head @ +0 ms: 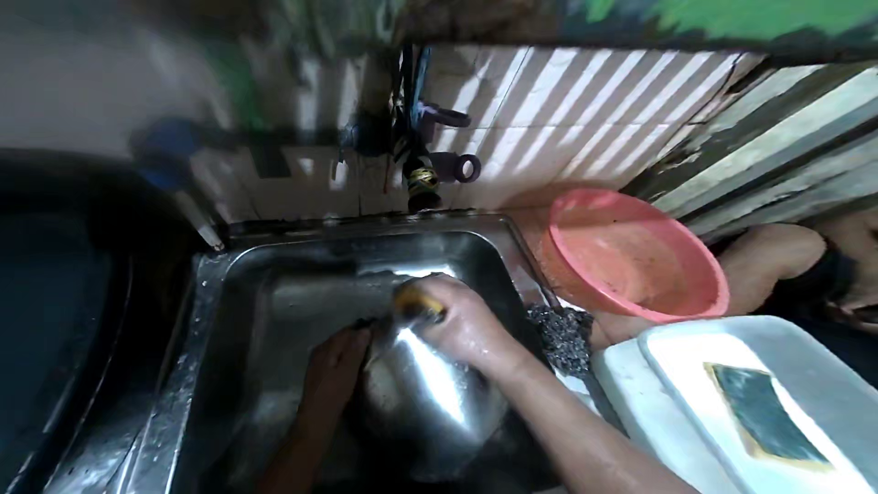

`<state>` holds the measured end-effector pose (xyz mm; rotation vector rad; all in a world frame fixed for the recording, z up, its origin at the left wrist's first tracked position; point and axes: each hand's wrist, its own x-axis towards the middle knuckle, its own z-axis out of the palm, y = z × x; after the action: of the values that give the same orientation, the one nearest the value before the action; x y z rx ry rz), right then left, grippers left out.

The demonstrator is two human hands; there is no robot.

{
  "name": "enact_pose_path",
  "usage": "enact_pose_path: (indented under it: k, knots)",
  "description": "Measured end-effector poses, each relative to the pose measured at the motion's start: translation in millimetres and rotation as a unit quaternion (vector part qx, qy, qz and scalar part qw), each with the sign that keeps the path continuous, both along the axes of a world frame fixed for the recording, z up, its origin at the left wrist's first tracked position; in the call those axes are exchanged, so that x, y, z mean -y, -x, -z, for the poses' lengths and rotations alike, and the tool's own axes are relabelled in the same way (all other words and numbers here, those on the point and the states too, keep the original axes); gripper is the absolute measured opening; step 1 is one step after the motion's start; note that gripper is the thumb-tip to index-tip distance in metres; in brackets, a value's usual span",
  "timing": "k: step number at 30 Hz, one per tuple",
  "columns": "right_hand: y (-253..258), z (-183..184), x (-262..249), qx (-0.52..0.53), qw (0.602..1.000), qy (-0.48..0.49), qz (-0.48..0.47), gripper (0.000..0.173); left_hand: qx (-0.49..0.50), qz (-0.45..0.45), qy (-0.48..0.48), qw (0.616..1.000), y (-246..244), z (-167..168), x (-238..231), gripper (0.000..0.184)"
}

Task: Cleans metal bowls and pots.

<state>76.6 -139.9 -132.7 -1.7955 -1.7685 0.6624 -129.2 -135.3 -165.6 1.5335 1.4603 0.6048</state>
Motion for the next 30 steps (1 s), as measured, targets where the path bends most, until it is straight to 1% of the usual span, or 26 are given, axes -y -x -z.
enact_pose_path:
  k: [1,3,4,5,6,8,10,11,12,13,14,15,16,17,18,19,20,21,22,23,24,25,26,27,28,30]
  knots:
    - [-15.8,8.8,-0.5,-0.097,0.991,0.051,0.076,0.043,0.017,-0.037,0.006,0.999,5.6,8.6,5.2,0.035]
    - [-46.7,42.5,-1.9,-0.261,0.927,0.132,0.236,0.042,0.035,-0.107,-0.010,0.994,17.9,28.7,15.2,0.034]
    - [-56.3,58.2,-2.9,-0.298,0.896,0.159,0.287,0.042,0.038,-0.125,-0.029,0.991,21.3,35.0,17.8,0.035]
    - [-59.3,65.6,-3.1,-0.307,0.880,0.176,0.317,0.042,0.038,-0.138,-0.046,0.989,21.5,36.6,18.8,0.035]
    - [-56.2,63.3,-2.8,-0.296,0.878,0.181,0.329,0.043,0.033,-0.149,-0.053,0.987,19.1,34.8,18.1,0.035]
    - [-36.0,37.4,3.7,-0.212,0.918,0.164,0.292,0.041,0.007,-0.166,-0.036,0.985,11.5,25.8,11.1,0.039]
    - [-2.5,5.7,22.7,-0.058,0.979,0.098,0.166,0.043,-0.037,-0.166,0.013,0.985,0.1,11.3,-3.0,0.044]
    - [13.3,1.1,35.3,0.023,0.996,0.042,0.077,0.045,-0.066,-0.149,0.018,0.986,-4.2,6.6,-10.7,0.047]
    - [23.7,6.6,45.3,0.083,0.996,-0.034,-0.001,0.043,-0.084,-0.130,0.015,0.988,-6.9,3.3,-18.0,0.048]
    - [25.6,20.4,49.0,0.121,0.983,-0.132,-0.048,0.041,-0.093,-0.118,0.005,0.989,-6.9,3.0,-24.5,0.048]
    - [20.6,34.5,48.7,0.109,0.974,-0.191,-0.048,0.039,-0.091,-0.119,0.000,0.989,-4.5,5.2,-29.2,0.048]
    - [11.5,46.6,47.2,0.053,0.980,-0.191,-0.006,0.040,-0.078,-0.132,-0.003,0.988,-0.4,10.9,-31.6,0.049]
    - [0.8,54.8,43.9,-0.040,0.988,-0.133,0.068,0.043,-0.059,-0.157,-0.003,0.986,4.8,20.4,-32.9,0.050]
    - [-9.0,61.5,36.5,-0.128,0.976,-0.058,0.165,0.043,-0.039,-0.182,-0.002,0.983,9.8,30.3,-33.1,0.051]
    - [-15.3,68.4,26.8,-0.191,0.949,0.004,0.253,0.046,-0.024,-0.194,0.003,0.981,14.4,36.4,-32.3,0.052]
    - [-15.6,75.2,20.1,-0.225,0.926,0.036,0.302,0.050,-0.009,-0.199,0.002,0.980,17.9,42.0,-32.0,0.053]
    - [-8.2,79.6,19.7,-0.229,0.924,0.038,0.304,0.052,0.002,-0.202,-0.004,0.979,21.1,48.5,-31.9,0.052]
    - [6.2,82.1,27.2,-0.205,0.944,0.012,0.259,0.055,0.011,-0.214,-0.009,0.977,24.2,55.5,-31.9,0.052]
    - [23.7,87.1,39.3,-0.164,0.969,-0.050,0.177,0.055,0.013,-0.222,-0.010,0.975,27.9,60.9,-31.7,0.052]
    - [39.6,93.5,49.8,-0.102,0.981,-0.140,0.089,0.050,0.015,-0.231,-0.005,0.973,31.1,65.0,-31.5,0.052]
    - [48.9,99.3,55.9,-0.040,0.976,-0.215,0.018,0.042,0.023,-0.236,0.006,0.971,34.2,67.9,-30.3,0.053]
    - [50.5,104.7,57.6,-0.007,0.969,-0.248,-0.018,0.036,0.031,-0.241,0.013,0.970,36.6,71.0,-29.2,0.054]
    - [45.2,109.9,55.6,-0.020,0.970,-0.243,-0.015,0.033,0.041,-0.241,0.016,0.969,38.5,74.1,-29.0,0.054]
    - [35.4,114.4,51.0,-0.077,0.976,-0.202,0.029,0.036,0.049,-0.245,0.019,0.968,39.1,76.1,-28.8,0.054]
    - [23.3,115.6,44.7,-0.149,0.975,-0.128,0.103,0.042,0.051,-0.247,0.022,0.967,39.3,76.8,-27.2,0.053]
    - [3.2,114.4,26.0,-0.258,0.932,-0.005,0.253,0.049,0.065,-0.250,0.014,0.966,39.7,79.4,-24.8,0.050]
